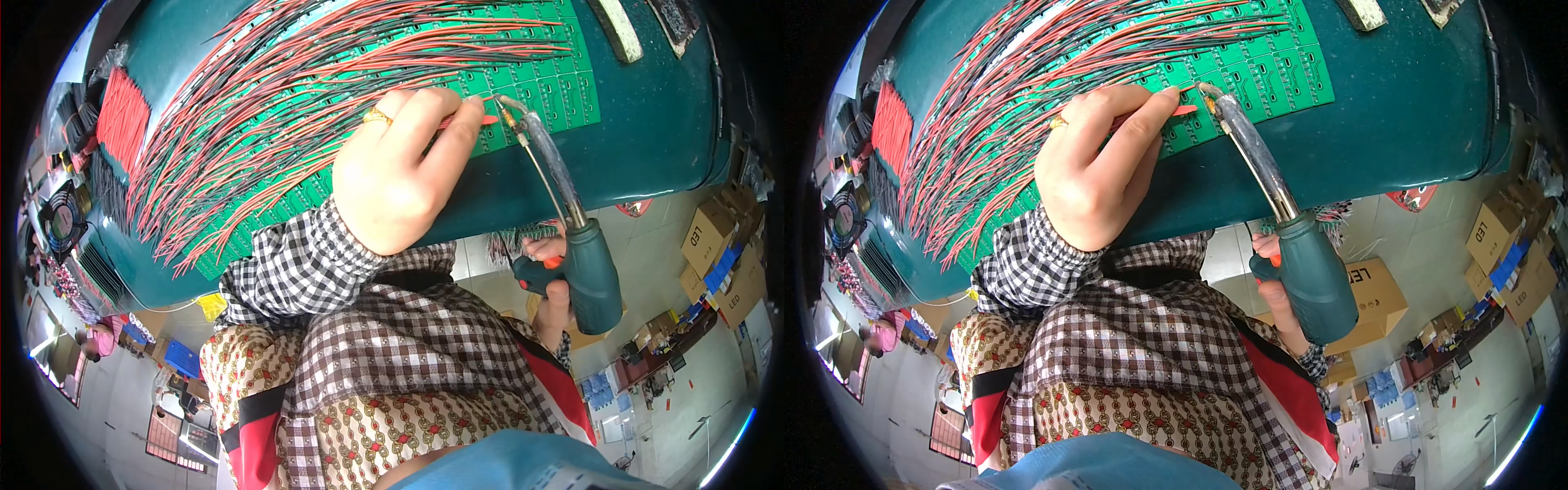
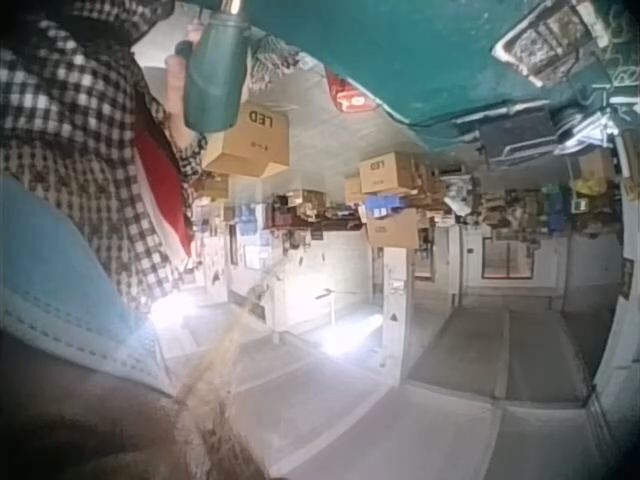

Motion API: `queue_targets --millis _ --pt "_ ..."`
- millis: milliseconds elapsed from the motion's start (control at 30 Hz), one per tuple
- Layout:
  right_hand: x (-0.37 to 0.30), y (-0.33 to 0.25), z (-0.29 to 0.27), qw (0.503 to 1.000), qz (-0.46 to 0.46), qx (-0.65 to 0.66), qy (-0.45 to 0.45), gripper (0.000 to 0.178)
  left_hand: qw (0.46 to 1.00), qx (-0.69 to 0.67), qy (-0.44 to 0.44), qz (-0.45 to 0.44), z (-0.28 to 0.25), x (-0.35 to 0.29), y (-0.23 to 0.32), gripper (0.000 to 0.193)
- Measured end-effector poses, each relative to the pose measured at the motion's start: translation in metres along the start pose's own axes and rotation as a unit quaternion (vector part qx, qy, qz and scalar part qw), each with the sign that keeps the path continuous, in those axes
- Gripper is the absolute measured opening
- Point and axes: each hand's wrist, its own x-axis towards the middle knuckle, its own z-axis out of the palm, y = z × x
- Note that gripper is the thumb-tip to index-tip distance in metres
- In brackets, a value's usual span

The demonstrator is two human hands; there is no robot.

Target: Soldering bundles of red and green wires onto small green printed circuit boards at a workbench.

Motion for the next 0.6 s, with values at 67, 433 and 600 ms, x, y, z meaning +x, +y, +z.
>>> queue_targets --millis 67,433,600 --pt "0.001 -0.002 0.001 1.000 -0.003 -0.015 0.004 0.069 1.000 0.000 0.001 -0.001 0.000 0.000 -0.001 0.034" --pt "-0.001 -0.007 -0.010 0.998 -0.029 -0.013 -0.053 0.045 1.000 -0.004 0.005 0.002 0.000 0.000 -0.002 0.034" --pt "-0.001 -0.009 -0.011 0.998 -0.024 -0.025 -0.061 0.044 1.000 0.002 0.004 0.002 0.000 0.000 -0.002 0.034"
